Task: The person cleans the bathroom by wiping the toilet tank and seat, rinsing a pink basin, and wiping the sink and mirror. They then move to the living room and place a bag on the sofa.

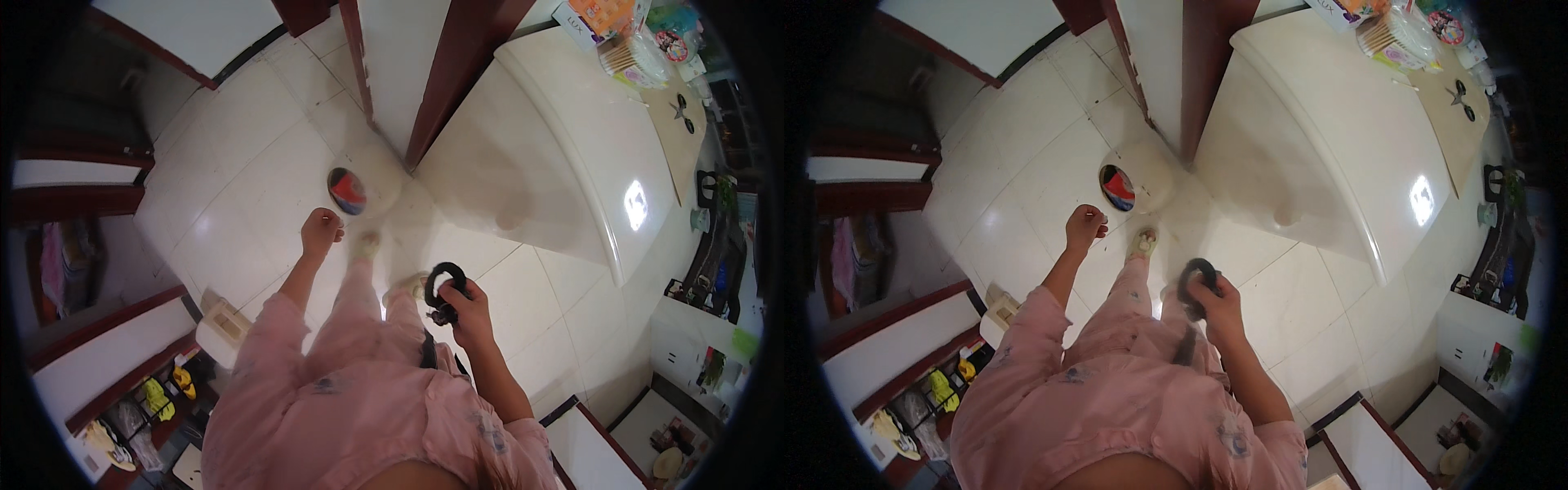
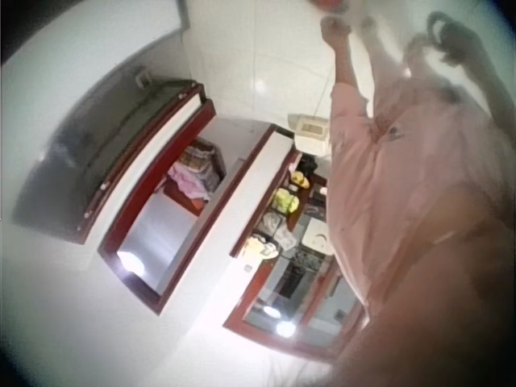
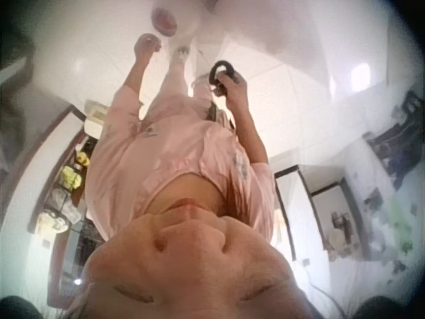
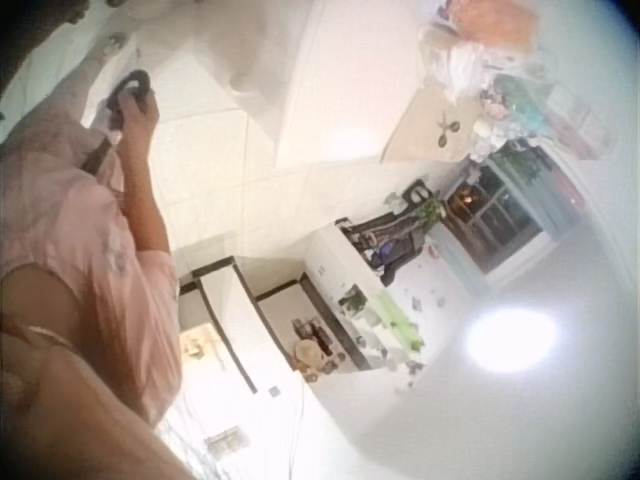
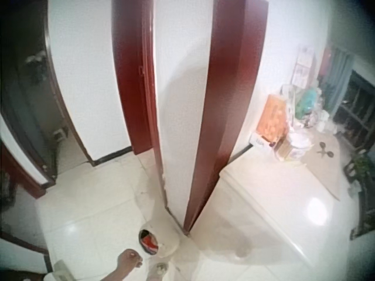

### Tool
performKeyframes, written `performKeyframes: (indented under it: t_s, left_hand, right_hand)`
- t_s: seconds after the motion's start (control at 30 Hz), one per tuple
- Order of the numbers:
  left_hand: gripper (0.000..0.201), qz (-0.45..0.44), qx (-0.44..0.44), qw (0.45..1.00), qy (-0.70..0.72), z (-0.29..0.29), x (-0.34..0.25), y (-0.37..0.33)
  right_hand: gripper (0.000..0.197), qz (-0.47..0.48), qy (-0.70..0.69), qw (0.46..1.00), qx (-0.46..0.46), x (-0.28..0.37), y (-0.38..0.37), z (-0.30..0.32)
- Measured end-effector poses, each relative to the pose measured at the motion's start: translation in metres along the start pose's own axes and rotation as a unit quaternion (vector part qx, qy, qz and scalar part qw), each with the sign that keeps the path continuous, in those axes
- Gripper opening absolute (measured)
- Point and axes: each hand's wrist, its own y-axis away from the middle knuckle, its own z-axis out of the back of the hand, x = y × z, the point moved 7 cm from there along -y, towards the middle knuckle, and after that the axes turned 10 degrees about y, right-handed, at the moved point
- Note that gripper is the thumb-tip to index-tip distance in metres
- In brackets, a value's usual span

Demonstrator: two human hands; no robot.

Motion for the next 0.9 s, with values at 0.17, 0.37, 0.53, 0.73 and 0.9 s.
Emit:
performKeyframes:
  t_s: [0.17,0.37,0.53,0.73,0.9]
  left_hand:
    - [0.009,-0.018,-0.051,0.969,-0.24,0.0,0.057,-0.083]
    - [0.009,-0.03,-0.032,0.969,-0.244,-0.005,0.103,-0.142]
    - [0.016,0.111,0.068,0.99,-0.049,-0.01,0.11,-0.15]
    - [0.021,0.113,0.306,0.923,-0.205,-0.051,0.049,-0.089]
    - [0.048,0.247,0.658,0.711,0.001,-0.122,-0.028,0.115]
  right_hand:
    - [0.006,0.005,-0.065,0.995,-0.075,-0.002,-0.001,0.006]
    - [0.012,-0.031,-0.102,0.986,-0.126,-0.037,0.0,-0.012]
    - [0.017,-0.069,-0.132,0.983,-0.105,-0.057,-0.005,-0.037]
    - [0.017,-0.024,-0.218,0.97,-0.105,-0.047,0.01,-0.054]
    - [0.025,0.038,-0.11,0.99,-0.074,-0.037,0.046,-0.047]
